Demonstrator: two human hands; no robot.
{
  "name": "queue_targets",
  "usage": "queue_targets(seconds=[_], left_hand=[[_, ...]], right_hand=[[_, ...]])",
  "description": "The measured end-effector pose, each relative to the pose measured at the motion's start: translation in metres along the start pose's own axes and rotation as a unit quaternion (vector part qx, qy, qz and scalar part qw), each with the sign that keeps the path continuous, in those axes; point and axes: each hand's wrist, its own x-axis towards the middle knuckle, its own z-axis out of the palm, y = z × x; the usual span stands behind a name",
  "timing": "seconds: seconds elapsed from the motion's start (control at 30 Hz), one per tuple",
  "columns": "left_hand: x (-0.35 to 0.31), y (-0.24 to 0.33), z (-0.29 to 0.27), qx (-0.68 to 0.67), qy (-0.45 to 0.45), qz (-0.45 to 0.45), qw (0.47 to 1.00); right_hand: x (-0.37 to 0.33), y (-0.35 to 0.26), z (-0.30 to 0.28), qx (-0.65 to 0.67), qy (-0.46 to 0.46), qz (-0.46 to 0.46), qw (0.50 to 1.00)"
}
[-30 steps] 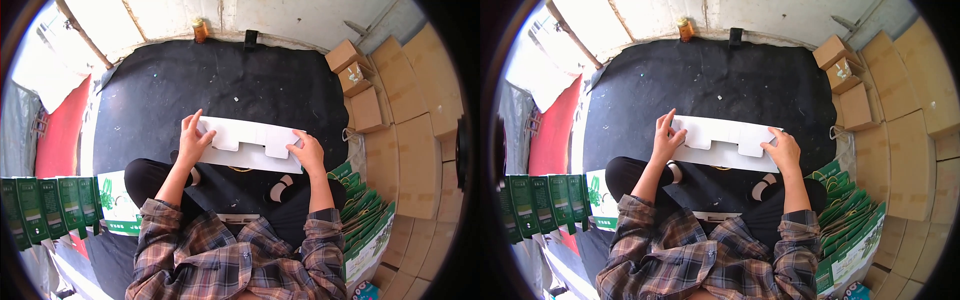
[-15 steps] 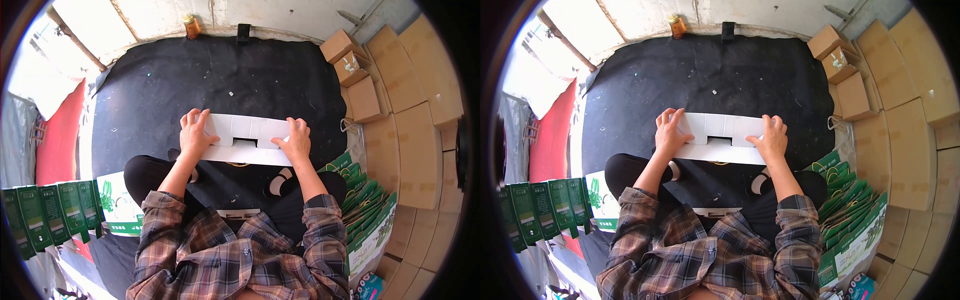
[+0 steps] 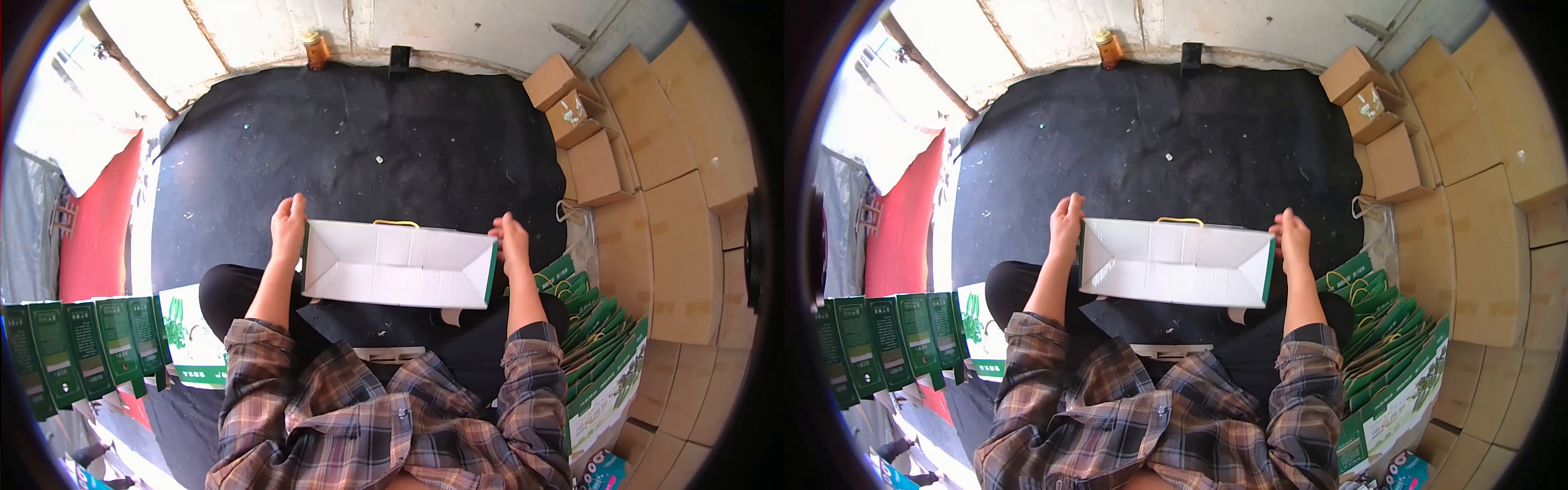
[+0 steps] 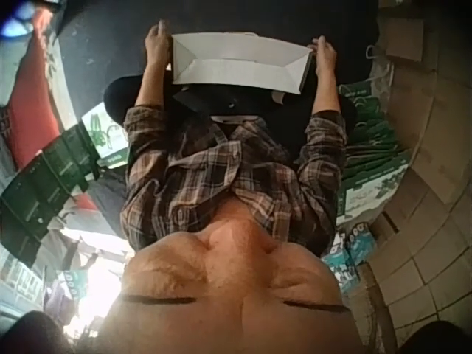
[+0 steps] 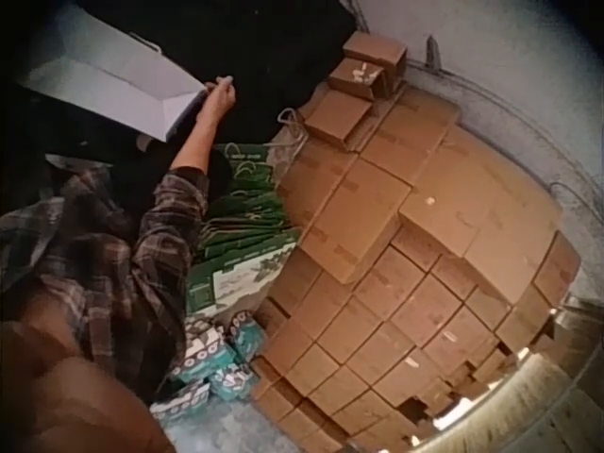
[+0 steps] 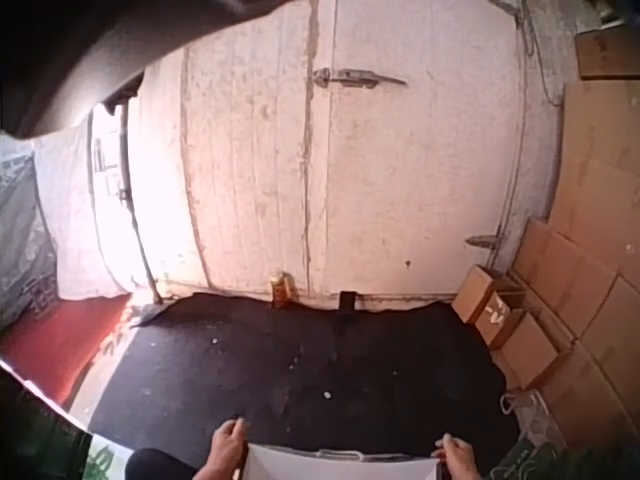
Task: The recorder folds flat cardboard bags into their 3D shape and stacks them.
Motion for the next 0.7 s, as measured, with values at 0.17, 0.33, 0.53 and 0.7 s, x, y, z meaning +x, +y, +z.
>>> queue_targets(seconds=[0.17, 0.33, 0.53, 0.7], left_hand=[[0.004, -0.071, -0.006, -0.184, -0.24, -0.282, 0.91], [-0.008, -0.03, -0.015, -0.127, -0.202, -0.217, 0.947], [-0.029, 0.002, -0.016, -0.212, -0.164, -0.142, 0.953], [-0.007, -0.04, -0.019, -0.196, -0.189, -0.209, 0.939]], right_hand=[[0.019, 0.071, -0.007, -0.107, -0.145, 0.17, 0.969], [0.006, 0.038, -0.01, -0.041, -0.187, 0.096, 0.977], [-0.01, 0.012, -0.014, 0.03, -0.128, 0.066, 0.989], [-0.003, 0.043, -0.008, -0.028, -0.148, 0.098, 0.984]])
